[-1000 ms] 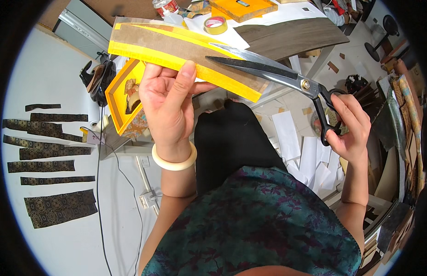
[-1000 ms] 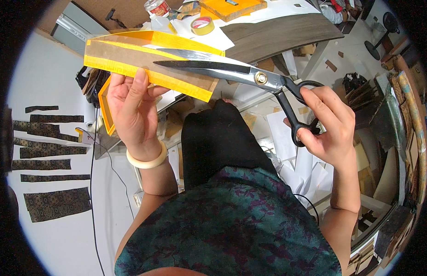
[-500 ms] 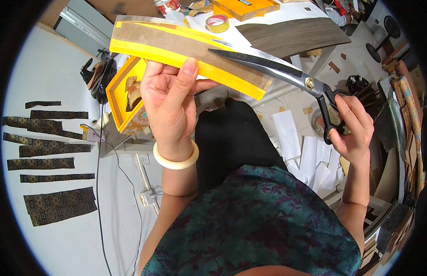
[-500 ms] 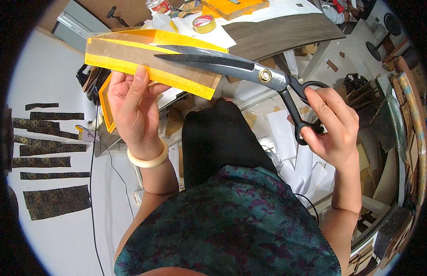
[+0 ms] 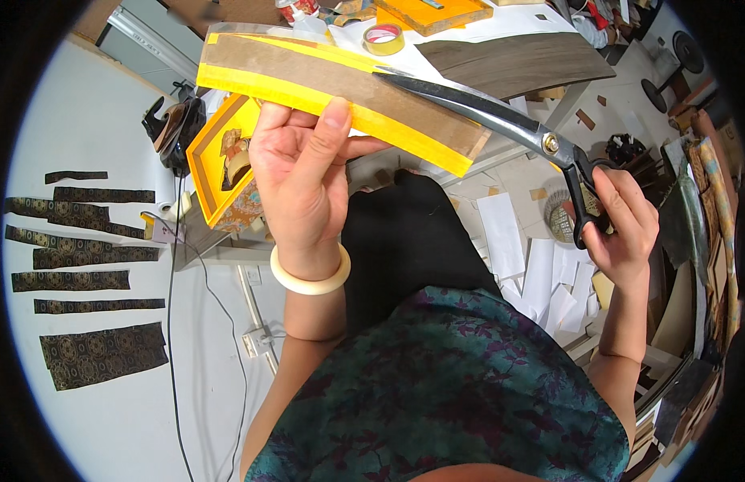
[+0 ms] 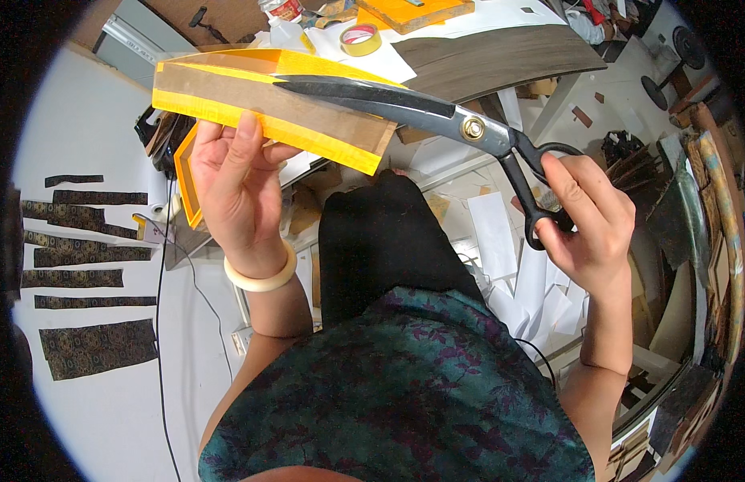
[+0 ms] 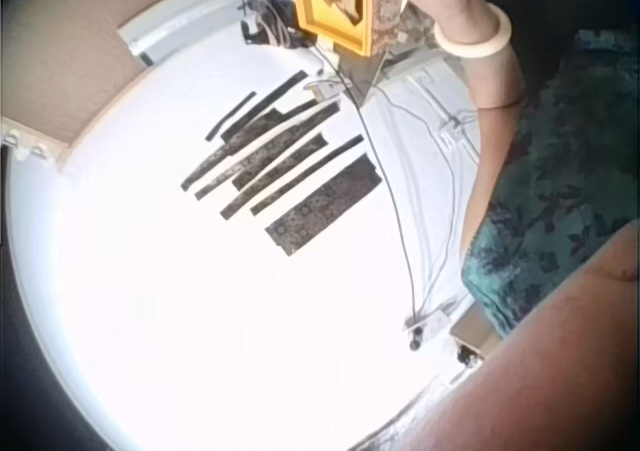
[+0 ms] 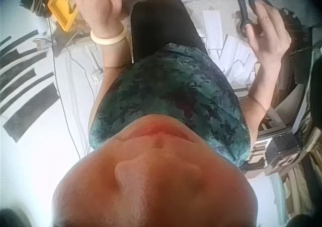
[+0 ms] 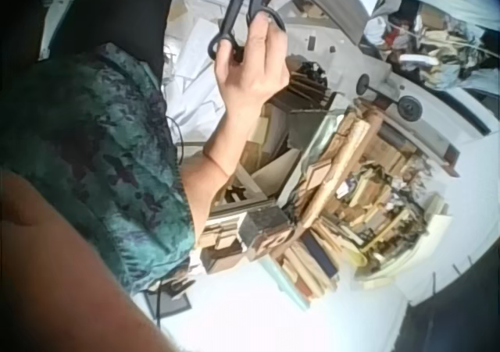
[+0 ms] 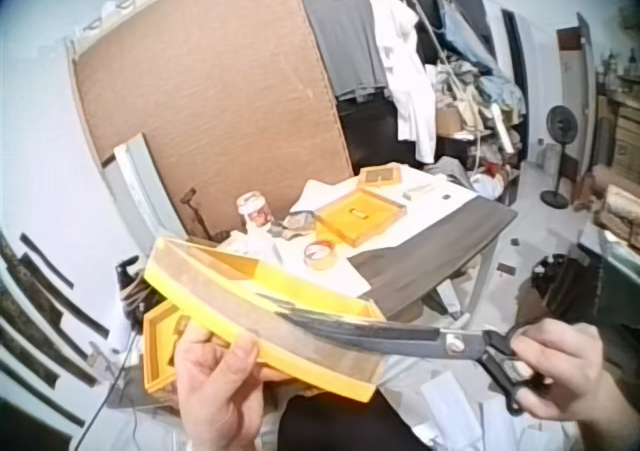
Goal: The person applies yellow tape to the edges of a rectangular frame and then uses scissors to trim the excess tape along the edges. The person handles the frame and scissors throughout the process.
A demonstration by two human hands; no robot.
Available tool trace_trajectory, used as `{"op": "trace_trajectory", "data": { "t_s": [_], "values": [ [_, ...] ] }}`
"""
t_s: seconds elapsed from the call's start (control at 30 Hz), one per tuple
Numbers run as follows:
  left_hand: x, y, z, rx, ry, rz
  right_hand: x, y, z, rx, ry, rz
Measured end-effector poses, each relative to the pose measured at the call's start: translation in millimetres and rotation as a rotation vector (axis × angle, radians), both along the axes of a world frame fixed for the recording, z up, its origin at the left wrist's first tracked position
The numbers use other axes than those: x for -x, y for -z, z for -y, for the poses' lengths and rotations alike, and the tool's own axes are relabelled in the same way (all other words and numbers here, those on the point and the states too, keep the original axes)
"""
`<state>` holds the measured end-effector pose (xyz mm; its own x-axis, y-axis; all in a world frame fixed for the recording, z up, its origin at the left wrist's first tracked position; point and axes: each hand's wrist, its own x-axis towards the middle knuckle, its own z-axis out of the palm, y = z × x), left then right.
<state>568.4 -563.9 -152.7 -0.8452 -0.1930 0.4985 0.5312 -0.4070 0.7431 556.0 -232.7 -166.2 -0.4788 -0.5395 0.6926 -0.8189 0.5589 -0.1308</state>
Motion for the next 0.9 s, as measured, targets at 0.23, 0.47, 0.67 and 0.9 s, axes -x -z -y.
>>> {"op": "trace_trajectory", "data": {
  "t_s": [0.23,0.47,0.67,0.9],
  "values": [
    [0,2,-1,0.009,-0.007,0.014,2,-3,0,0.007,-0.007,-0.049],
    [-1,1,-6,0.012,-0.045,0.006,0,-10,2,0.062,-0.021,0.033],
    [-2,3,-8,0.043,-0.045,0.011,1,-10,5,0.092,-0.053,0.098],
    [-4,2,-12,0.018,-0.028,-0.012,4,-5,9,0.119,-0.078,0.077]
  ]
}}
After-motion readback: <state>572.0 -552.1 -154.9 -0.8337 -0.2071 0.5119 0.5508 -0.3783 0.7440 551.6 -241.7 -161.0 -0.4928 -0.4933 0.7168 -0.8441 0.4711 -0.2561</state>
